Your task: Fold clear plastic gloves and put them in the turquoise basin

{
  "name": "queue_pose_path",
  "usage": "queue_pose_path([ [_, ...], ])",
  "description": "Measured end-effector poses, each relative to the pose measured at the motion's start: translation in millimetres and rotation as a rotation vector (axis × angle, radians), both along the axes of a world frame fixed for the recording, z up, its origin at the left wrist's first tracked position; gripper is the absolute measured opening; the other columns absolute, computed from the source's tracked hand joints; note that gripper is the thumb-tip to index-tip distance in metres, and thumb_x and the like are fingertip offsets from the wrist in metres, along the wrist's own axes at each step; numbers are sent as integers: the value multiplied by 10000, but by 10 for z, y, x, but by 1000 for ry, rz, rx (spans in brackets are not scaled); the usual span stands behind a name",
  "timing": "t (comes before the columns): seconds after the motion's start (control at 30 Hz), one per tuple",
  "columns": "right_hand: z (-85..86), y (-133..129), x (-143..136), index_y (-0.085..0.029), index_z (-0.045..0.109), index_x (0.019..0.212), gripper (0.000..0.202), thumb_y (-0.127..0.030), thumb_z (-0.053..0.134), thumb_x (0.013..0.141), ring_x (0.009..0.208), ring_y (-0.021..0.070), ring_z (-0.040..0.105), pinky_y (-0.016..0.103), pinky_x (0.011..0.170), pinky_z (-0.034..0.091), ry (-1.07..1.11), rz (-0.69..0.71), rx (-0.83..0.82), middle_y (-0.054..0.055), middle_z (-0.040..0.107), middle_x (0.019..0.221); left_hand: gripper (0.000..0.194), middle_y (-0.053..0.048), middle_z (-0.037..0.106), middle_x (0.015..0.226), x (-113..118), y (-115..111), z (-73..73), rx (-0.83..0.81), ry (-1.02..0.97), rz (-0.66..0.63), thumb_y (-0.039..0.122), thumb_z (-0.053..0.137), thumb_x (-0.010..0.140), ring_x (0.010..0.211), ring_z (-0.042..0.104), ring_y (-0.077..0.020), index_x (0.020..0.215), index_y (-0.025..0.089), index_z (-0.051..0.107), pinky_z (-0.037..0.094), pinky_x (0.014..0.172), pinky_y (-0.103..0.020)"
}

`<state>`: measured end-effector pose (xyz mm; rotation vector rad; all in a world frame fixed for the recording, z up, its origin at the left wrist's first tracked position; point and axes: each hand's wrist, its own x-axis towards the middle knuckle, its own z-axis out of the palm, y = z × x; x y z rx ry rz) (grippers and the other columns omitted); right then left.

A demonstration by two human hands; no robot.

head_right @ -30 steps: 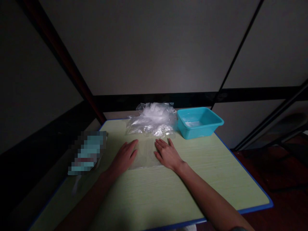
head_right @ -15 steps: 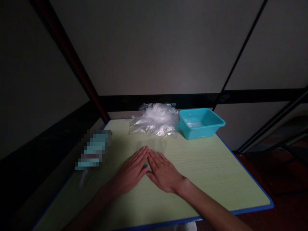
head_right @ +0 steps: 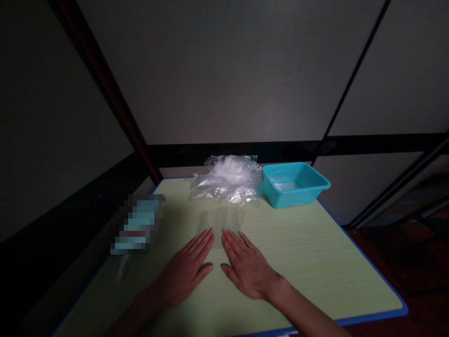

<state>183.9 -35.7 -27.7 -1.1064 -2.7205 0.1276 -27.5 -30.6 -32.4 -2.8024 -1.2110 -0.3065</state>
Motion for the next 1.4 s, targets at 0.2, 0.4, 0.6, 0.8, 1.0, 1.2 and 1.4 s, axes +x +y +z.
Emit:
queue_pose_path([
  [0.2,50,-74,145,-122,61,1380,577,-347,302,906,1298,209,133,432,1056,171,-23,-19,-8,117,130,1419,571,-100,240,1406,-147,-12,1,-17,-22,-6,344,403,857,1280,228,-206,1351,140,202,281,1019,-369],
  [0.4,19,-139,313,-138,42,1381,577,-345,299,907,1297,213,140,441,1052,172,-37,-53,6,106,118,1422,586,-78,233,1409,-289,-45,-7,-23,-8,23,351,395,861,1278,234,-202,1364,161,163,278,1018,-368],
  [0.6,-3,-169,483,-134,74,1383,600,-356,341,893,1297,215,145,414,1049,211,18,-84,-32,104,120,1428,608,-86,229,1409,-466,-123,-36,-21,-54,79,336,396,862,1274,245,-213,1373,175,109,296,1006,-393],
  [0.8,69,-67,525,-177,450,1216,343,-259,372,891,1153,196,416,335,921,406,170,-128,53,97,434,1277,553,-77,260,1403,-453,-102,22,-22,-161,111,281,402,860,1273,251,-182,1357,176,185,308,1011,-353],
  [1.0,152,103,358,-166,558,720,233,-154,393,884,698,159,532,287,611,408,-79,-10,330,32,564,717,404,-78,446,1296,-243,85,110,-6,-175,26,200,415,836,1200,387,-180,1238,165,414,325,1001,-381],
  [1.2,293,171,260,-171,551,686,244,-94,402,863,686,168,517,302,583,350,-257,81,402,33,572,717,334,-89,549,1184,-135,175,72,25,-247,36,169,428,813,1119,474,-200,1135,158,516,377,960,-399],
  [1.4,283,200,247,-177,554,677,251,-110,405,868,687,163,507,302,573,337,-312,99,389,29,580,724,318,-77,589,1112,-143,135,85,23,-295,50,140,427,798,1049,521,-204,1093,175,542,422,910,-390],
])
